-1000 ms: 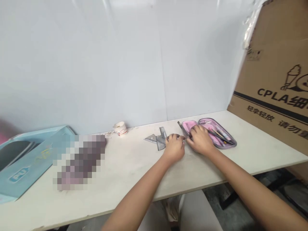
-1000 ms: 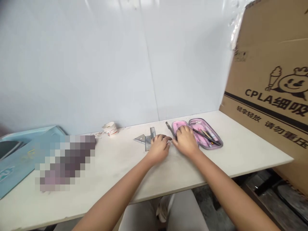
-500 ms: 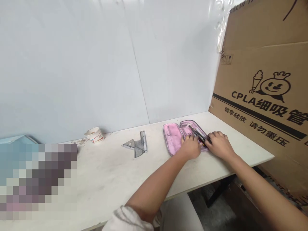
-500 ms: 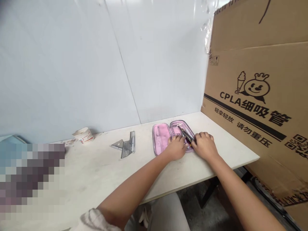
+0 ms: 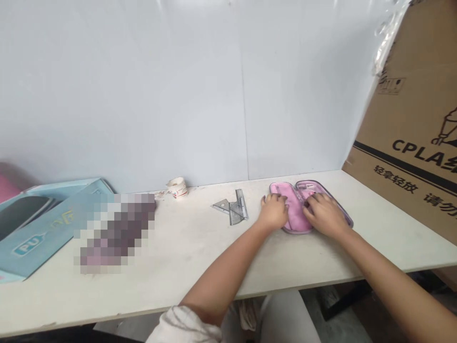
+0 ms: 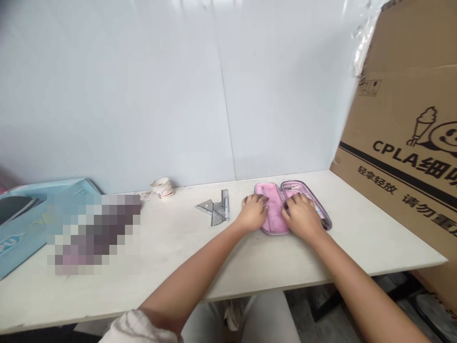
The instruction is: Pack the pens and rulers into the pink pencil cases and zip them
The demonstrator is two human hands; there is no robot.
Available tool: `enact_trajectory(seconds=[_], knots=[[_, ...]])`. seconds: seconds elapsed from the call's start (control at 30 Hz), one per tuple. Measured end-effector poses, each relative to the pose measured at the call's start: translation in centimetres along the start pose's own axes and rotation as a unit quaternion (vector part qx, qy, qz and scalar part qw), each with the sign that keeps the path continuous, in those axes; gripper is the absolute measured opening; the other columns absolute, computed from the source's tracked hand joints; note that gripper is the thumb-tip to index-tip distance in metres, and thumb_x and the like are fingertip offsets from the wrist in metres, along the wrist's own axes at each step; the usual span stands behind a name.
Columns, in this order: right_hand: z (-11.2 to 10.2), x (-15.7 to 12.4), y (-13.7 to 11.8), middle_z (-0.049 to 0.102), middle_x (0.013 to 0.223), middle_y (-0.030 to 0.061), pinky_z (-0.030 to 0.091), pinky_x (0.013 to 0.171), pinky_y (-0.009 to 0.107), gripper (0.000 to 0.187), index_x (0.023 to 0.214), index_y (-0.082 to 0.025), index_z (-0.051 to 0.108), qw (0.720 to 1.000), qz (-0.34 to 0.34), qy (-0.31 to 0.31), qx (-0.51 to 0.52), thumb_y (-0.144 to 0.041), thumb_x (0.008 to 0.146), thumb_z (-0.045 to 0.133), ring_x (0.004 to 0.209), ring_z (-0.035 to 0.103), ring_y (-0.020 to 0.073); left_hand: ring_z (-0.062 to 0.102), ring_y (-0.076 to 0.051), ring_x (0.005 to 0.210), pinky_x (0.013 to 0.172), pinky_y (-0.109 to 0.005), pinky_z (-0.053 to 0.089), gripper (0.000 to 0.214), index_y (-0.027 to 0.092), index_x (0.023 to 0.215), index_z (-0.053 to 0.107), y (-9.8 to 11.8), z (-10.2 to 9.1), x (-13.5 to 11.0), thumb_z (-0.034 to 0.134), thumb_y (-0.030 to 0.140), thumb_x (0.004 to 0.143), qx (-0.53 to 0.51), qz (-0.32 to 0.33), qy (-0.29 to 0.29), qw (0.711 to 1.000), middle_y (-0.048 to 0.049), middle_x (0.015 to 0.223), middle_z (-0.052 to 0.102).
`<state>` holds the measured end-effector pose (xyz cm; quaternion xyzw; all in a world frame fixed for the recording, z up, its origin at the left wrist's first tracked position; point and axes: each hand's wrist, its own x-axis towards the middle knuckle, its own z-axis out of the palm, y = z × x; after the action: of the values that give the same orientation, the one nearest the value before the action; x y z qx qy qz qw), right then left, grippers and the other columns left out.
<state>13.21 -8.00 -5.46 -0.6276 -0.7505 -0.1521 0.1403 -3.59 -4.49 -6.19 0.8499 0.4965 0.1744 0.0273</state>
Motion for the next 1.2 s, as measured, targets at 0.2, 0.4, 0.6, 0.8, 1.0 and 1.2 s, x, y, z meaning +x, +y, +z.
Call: enact_trajectory(seconds=[0.2, 0.4, 0.6, 0.8, 1.0, 1.2], knots=[[0.7, 2.6, -8.9, 0.059, 0.102, 0.0121, 0.032, 0.088, 0.036, 0.031, 0.098, -0.014, 0.06, 0.992, -0.086, -0.051, 0.076, -0.03, 0.085, 0.036, 0.102, 0.047, 0.025, 0.024, -0.026, 0.132, 0.105, -0.041, 0.023, 0.052, 0.006, 0.134, 0.028, -9.0, -2.7, -4.3, 0.027, 0.032, 0.088, 0.053, -0.1, -0.019, 0.993, -0.0188, 0.143, 0.027], [1.7, 4.3, -17.1, 0.046, 0.131, 0.0079, 0.033, 0.092, 0.035, 0.04, 0.123, -0.021, 0.048, 0.968, -0.184, -0.085, 0.15, -0.034, 0.086, 0.037, 0.115, 0.042, 0.0222, 0.02, -0.025, 0.134, 0.107, -0.043, 0.021, 0.054, 0.005, 0.137, 0.024, -16.5, -4.8, -8.8, 0.023, 0.03, 0.089, 0.073, -0.099, -0.135, 0.983, -0.0166, 0.145, 0.023], [3.0, 4.9, -20.1, 0.05, 0.127, 0.0112, 0.032, 0.095, 0.04, 0.037, 0.112, -0.017, 0.057, 0.963, -0.194, -0.13, 0.135, -0.034, 0.085, 0.039, 0.118, 0.04, 0.0252, 0.027, -0.025, 0.132, 0.105, -0.035, 0.025, 0.049, 0.003, 0.13, 0.035, -20.8, -7.4, -12.8, 0.034, 0.022, 0.085, 0.057, -0.085, -0.14, 0.985, -0.0193, 0.141, 0.03], [1.9, 6.5, -23.6, 0.059, 0.112, 0.011, 0.032, 0.098, 0.037, 0.03, 0.1, -0.015, 0.061, 0.895, -0.062, -0.154, 0.414, -0.033, 0.083, 0.044, 0.11, 0.048, 0.021, 0.055, -0.023, 0.102, 0.085, -0.032, 0.043, 0.025, 0.014, 0.103, 0.053, -22.1, -9.4, -15.6, 0.042, 0.025, 0.082, 0.037, -0.101, -0.087, 0.99, -0.0132, 0.107, 0.06], [0.5, 7.3, -28.2, 0.053, 0.122, 0.0083, 0.05, 0.069, 0.027, 0.05, 0.109, -0.019, 0.052, 0.768, 0.055, -0.255, 0.585, -0.056, 0.084, 0.03, 0.105, 0.052, 0.0166, 0.052, -0.023, 0.101, 0.089, -0.034, 0.04, 0.02, 0.015, 0.095, 0.051, -21.2, -8.9, -16.3, 0.05, 0.024, 0.077, 0.028, -0.098, -0.06, 0.993, -0.0119, 0.105, 0.056], [1.2, 6.0, -27.7, 0.059, 0.109, 0.0106, 0.048, 0.067, 0.025, 0.038, 0.109, -0.015, 0.05, 0.768, 0.059, -0.279, 0.573, -0.038, 0.079, 0.05, 0.091, 0.057, 0.0157, 0.048, -0.025, 0.108, 0.093, -0.038, 0.038, 0.029, 0.012, 0.103, 0.047, -20.0, -8.4, -17.2, 0.049, 0.03, 0.08, 0.045, -0.134, -0.047, 0.989, -0.0142, 0.113, 0.051]])
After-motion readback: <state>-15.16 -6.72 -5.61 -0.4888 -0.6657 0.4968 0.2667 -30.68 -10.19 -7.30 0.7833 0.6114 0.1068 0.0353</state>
